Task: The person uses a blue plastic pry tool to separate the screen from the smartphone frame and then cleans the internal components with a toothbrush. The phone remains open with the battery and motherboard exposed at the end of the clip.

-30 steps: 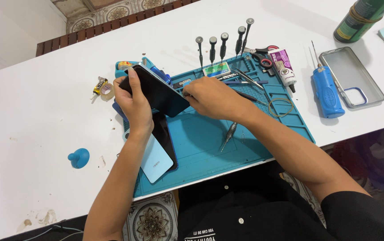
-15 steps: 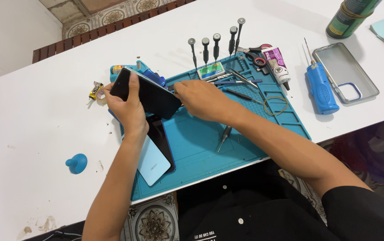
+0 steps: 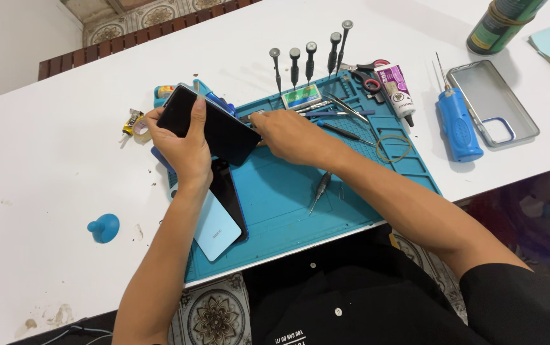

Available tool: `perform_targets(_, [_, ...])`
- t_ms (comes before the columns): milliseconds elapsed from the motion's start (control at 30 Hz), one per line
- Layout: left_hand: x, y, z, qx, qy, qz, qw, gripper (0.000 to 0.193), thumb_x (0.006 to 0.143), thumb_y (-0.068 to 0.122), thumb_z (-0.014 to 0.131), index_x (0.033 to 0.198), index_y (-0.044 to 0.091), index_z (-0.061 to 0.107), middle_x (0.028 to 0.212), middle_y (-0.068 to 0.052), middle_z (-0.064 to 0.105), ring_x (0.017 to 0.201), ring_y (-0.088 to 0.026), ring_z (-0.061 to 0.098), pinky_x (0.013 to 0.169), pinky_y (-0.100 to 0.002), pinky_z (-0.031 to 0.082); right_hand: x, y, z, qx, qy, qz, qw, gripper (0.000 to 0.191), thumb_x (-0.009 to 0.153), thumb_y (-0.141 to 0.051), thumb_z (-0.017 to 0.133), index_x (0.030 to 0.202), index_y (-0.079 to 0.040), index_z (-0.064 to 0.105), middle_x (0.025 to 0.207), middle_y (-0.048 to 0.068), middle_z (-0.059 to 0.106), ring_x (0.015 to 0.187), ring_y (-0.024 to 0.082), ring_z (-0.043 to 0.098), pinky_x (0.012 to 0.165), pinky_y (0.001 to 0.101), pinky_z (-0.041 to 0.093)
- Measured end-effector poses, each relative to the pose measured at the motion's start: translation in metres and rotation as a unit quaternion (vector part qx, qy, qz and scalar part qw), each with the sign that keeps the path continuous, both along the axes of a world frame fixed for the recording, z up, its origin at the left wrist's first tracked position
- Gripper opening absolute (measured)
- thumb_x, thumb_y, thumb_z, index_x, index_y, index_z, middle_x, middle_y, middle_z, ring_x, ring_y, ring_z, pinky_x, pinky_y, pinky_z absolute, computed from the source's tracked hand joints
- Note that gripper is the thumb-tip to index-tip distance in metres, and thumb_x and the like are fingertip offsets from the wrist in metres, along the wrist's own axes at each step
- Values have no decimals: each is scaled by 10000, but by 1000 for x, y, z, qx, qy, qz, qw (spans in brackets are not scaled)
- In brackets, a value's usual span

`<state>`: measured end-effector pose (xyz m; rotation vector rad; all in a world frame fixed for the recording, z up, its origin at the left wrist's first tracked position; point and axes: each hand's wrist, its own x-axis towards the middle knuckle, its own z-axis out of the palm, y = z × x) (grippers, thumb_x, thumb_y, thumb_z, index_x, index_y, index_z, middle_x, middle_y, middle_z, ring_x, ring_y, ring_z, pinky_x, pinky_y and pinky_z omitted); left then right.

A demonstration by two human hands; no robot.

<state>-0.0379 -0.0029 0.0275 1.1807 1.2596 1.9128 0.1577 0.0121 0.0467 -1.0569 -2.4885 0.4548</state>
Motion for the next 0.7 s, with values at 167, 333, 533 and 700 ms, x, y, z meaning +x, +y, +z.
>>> perform_targets(167, [1, -1, -2, 16, 12, 3, 1000, 456, 933, 227, 825, 1111, 112, 421, 1010, -68, 606, 934, -92, 662, 854, -202, 594, 1, 3, -5, 15, 23, 3, 1000, 75, 885, 10, 607, 931, 58, 572, 909, 242, 678, 865, 431, 671, 745, 511, 511])
perform_targets(333, [4, -2, -4, 24, 20, 0, 1000, 440, 934, 233, 811, 1096, 113, 421, 1011, -70, 615, 923, -99, 679, 831, -217, 608, 2, 4, -12, -19, 1, -36, 999, 146, 936, -83, 646, 916, 55, 601, 872, 257, 678, 859, 447, 659, 764, 526, 498])
perform_targets(533, [2, -3, -3, 37, -34, 11, 999, 446, 934, 215, 826, 1135, 100, 445, 1052, -77, 625, 958, -112, 673, 863, -230, 596, 0, 5, -24, 68, 66, 4, 995, 88, 854, -38, 645, 877, 47, 651, 845, 243, 690, 824, 437, 671, 731, 521, 510])
perform_targets(700, [-3, -1, 1, 61, -76, 32, 995, 479, 912, 176, 824, 1183, 119, 432, 1073, -59, 631, 982, -103, 669, 868, -214, 573, -8, -4, -20, 19, 63, -6, 998, 259, 993, -132, 594, 803, 38, 639, 754, 242, 660, 732, 436, 657, 677, 519, 508])
